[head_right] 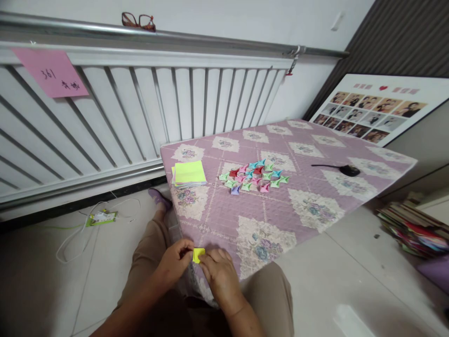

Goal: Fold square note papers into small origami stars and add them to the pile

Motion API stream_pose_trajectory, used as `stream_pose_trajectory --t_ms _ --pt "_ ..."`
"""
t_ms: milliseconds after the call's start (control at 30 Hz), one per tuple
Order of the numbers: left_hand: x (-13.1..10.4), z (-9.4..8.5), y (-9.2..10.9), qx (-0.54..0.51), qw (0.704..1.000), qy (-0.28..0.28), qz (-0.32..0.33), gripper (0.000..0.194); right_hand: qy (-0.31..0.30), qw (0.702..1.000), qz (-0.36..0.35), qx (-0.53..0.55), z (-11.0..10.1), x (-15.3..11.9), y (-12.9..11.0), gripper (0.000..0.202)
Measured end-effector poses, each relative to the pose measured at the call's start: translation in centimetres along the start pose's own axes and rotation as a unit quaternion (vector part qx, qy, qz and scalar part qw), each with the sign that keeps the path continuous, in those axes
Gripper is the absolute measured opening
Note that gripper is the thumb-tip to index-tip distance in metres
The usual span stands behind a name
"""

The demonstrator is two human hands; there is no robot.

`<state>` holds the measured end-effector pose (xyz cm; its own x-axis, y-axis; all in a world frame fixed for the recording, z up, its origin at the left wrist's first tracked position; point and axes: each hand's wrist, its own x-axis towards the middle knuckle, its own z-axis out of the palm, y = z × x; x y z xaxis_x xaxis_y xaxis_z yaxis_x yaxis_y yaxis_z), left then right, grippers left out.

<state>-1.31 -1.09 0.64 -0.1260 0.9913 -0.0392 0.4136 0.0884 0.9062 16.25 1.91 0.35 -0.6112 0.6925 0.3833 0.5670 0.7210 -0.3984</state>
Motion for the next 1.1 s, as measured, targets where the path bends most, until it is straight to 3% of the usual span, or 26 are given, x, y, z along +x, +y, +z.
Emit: stream_pose_trajectory --t_ms 233,433,567,700,767,833,967,1100 --pt "-0.6 1.0 1.0 0.031 0.999 0.014 0.028 0.035 0.022 0.999 0.036 -0.009 0.1 0.5 -0.6 0.006" --pt "-0.4 1.5 0.8 0.056 0.996 0.003 0.063 0.042 0.053 0.997 0.052 0.005 0.1 0.7 -0.9 0.009" --pt "-0.1 1.6 0.4 0.053 0.996 0.010 0.072 0.046 0.058 0.992 0.065 0.088 -0.2 0.8 -0.3 0.011" --pt "0.1 1.1 0.8 0.045 0.996 -0.008 0.075 0.048 0.097 0.975 0.132 0.153 -1.4 1.6 0.0 0.007" --pt "0.2 0.8 1.3 0.049 0.994 -0.024 0.094 0.051 0.071 0.972 0.131 0.182 -1.8 2.2 -0.1 0.013" --pt "0.2 0.5 1.8 0.057 0.989 -0.033 0.129 0.055 0.024 0.968 0.120 0.221 -2.1 2.7 -0.5 0.007" --pt "-0.1 0.3 2.5 0.055 0.980 -0.034 0.187 0.057 -0.006 0.939 0.144 0.313 -2.4 3.2 -1.3 0.016" --pt "-0.8 0.6 2.8 -0.002 0.992 0.013 0.123 0.055 0.011 0.885 0.230 0.404 -3.3 3.1 -2.0 0.019"
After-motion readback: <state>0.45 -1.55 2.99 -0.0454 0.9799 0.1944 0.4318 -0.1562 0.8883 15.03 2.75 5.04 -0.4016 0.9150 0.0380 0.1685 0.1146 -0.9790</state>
